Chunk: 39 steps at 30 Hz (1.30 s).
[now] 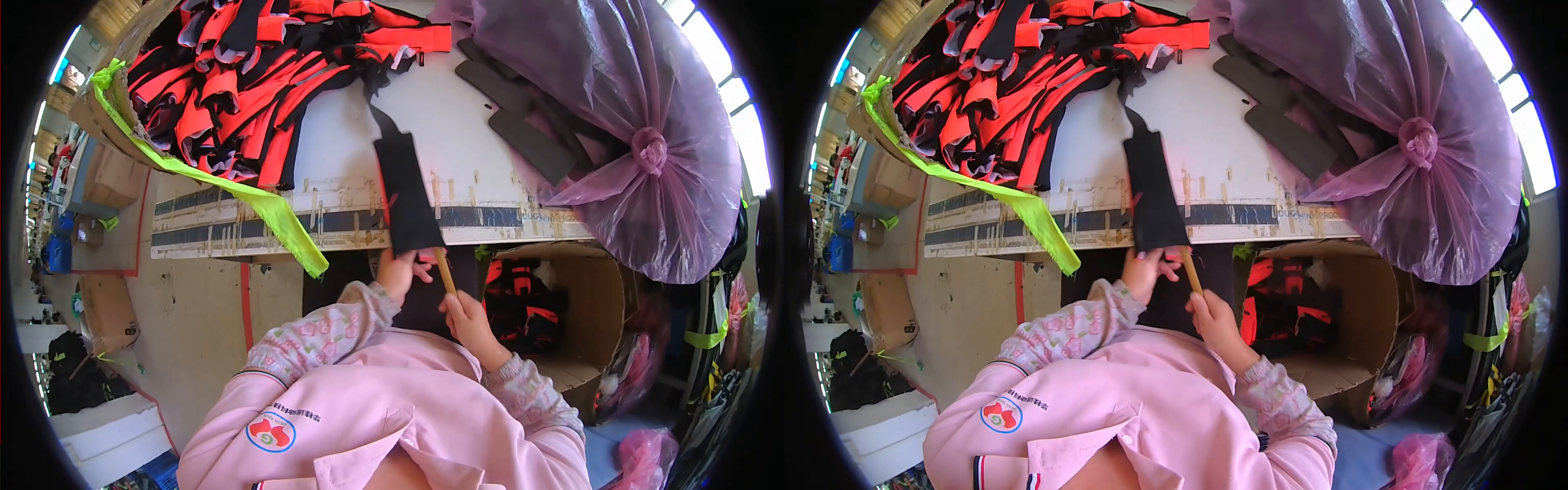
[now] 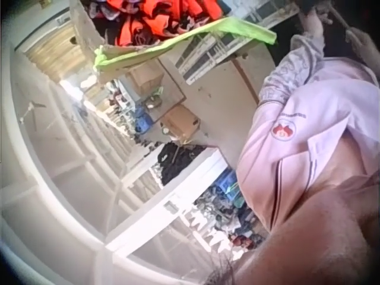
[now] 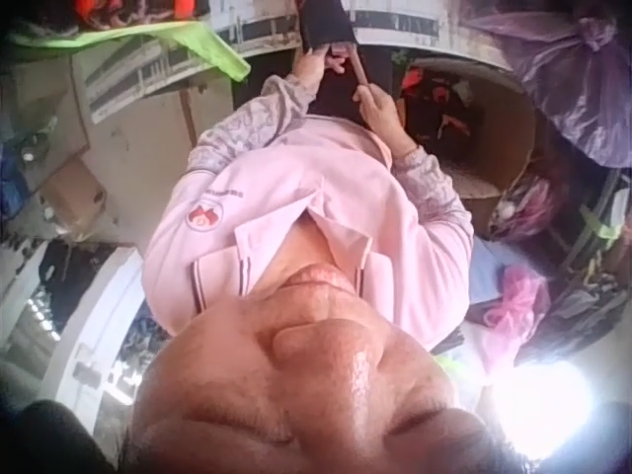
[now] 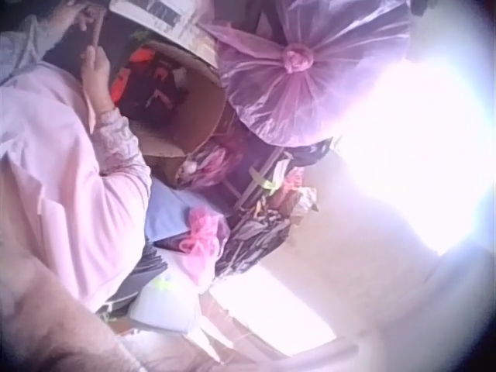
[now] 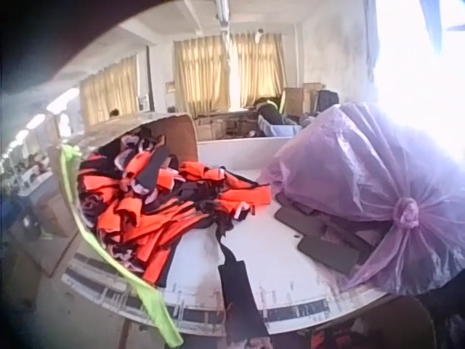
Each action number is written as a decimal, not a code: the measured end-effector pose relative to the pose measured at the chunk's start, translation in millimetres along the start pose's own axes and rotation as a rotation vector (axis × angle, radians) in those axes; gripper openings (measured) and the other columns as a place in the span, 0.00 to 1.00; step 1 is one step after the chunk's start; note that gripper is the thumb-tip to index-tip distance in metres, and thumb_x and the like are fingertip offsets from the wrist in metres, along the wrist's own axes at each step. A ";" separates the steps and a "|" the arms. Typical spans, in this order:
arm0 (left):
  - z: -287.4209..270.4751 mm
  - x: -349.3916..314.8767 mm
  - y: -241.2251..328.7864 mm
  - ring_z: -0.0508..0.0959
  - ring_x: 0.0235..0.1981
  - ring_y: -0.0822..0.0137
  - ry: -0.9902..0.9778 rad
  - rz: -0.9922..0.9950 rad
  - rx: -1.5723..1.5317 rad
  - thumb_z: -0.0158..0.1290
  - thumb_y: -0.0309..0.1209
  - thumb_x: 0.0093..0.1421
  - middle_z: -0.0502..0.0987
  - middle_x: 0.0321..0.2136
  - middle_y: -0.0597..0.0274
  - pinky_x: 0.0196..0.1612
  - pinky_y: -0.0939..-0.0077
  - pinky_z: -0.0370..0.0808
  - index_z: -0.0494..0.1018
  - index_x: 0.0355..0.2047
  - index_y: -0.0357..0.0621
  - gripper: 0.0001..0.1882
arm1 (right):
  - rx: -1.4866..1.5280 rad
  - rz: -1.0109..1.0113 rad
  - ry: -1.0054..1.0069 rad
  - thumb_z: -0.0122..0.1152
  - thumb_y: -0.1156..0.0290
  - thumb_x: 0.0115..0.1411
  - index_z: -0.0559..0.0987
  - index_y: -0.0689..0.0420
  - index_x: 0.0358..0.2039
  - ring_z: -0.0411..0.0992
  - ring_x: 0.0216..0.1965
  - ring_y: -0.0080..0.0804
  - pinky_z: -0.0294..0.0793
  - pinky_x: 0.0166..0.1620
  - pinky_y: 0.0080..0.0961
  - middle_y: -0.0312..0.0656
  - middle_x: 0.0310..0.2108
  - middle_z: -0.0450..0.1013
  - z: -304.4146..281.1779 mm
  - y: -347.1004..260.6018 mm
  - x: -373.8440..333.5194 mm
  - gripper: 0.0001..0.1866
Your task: Manually folding and organizing life vest components for assembly.
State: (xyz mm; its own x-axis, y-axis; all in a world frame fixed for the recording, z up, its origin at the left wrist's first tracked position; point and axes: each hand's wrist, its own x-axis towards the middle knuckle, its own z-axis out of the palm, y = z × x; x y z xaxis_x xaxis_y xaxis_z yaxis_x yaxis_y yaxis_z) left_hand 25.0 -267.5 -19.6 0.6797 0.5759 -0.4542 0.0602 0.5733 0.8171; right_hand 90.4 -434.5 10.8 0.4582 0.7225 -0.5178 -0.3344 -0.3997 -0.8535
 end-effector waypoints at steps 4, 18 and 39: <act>-35.3 32.0 63.2 0.74 0.19 0.68 0.078 0.304 -0.024 0.43 0.38 0.64 0.76 0.30 0.56 0.31 0.71 0.76 0.70 0.40 0.35 0.17 | -0.665 -0.457 0.176 0.55 0.66 0.59 0.73 0.60 0.27 0.68 0.16 0.34 0.66 0.20 0.28 0.42 0.15 0.66 -46.9 15.8 -29.5 0.11; -7.7 5.2 26.0 0.76 0.17 0.67 -0.115 -0.194 0.027 0.40 0.34 0.64 0.76 0.33 0.50 0.35 0.71 0.77 0.70 0.41 0.32 0.16 | -0.977 -0.726 0.959 0.59 0.63 0.54 0.68 0.60 0.45 0.68 0.38 0.54 0.68 0.42 0.42 0.53 0.36 0.70 -173.3 -95.0 118.8 0.21; 10.0 18.1 76.8 0.78 0.30 0.64 -0.223 -0.164 -0.093 0.45 0.34 0.62 0.77 0.31 0.55 0.34 0.70 0.77 0.71 0.42 0.37 0.14 | -0.889 -1.278 0.056 0.55 0.76 0.38 0.76 0.63 0.32 0.70 0.22 0.39 0.71 0.29 0.29 0.42 0.24 0.72 -62.8 -195.6 -48.1 0.16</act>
State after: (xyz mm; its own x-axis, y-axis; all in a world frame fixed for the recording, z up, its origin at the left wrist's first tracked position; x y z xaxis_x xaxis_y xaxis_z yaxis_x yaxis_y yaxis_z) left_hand 49.3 -218.8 38.5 0.8112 0.3345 -0.4797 0.1223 0.7052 0.6984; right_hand 185.4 -426.5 198.9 0.0835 0.8179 0.5692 0.8559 0.2337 -0.4613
